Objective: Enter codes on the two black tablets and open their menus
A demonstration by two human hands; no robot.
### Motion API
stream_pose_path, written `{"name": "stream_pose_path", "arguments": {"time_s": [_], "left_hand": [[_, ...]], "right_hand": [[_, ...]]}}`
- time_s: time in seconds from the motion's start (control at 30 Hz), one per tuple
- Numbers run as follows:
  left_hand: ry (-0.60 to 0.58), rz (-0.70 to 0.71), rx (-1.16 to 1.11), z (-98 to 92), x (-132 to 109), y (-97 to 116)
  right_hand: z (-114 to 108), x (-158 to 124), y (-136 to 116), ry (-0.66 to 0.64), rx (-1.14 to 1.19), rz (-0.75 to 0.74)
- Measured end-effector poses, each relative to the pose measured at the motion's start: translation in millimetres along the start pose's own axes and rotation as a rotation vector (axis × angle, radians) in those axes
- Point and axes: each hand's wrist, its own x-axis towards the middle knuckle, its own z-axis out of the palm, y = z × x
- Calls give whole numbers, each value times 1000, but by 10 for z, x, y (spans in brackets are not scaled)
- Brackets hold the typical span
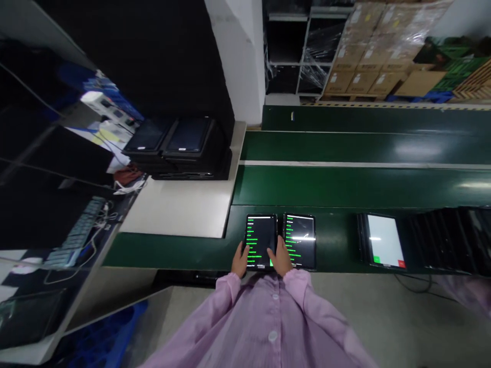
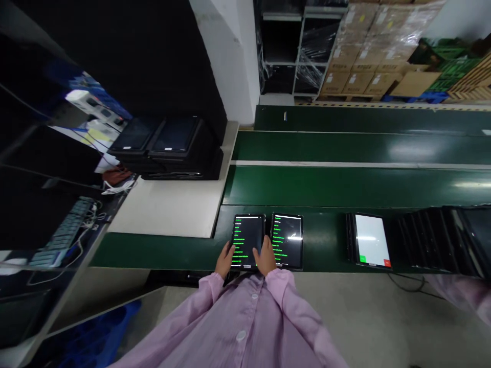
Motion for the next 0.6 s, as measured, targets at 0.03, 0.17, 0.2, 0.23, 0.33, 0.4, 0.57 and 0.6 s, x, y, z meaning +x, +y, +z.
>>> {"name": "stream_pose_path", "arguments": {"time_s": [0.03,0.17,0.2,0.23,0.33,0.4,0.57,0.6], "left_hand": [[4,-26,-23,10,-19,15],[16,-130,-106,19,-61,117],[15,-149,-120,5,-68,144],[13,-157,-129,-14,-76,173],[-7,-115,-143,-57,-125,288],[-48,-64,-151,-7,-189,401],[-247,-19,-91,511,-421,668],[-294,-9,-73,645,-462,686]], "right_hand": [[87,23,-60,-30,55,93],[243,115,-237,-71,209,326],[245,115,-265,-62,227,330],[238,100,-288,-49,240,324],[174,-6,-325,3,289,296],[69,-84,-301,65,310,269],[-466,-173,27,300,280,249],[-582,-180,128,341,258,253]]}}
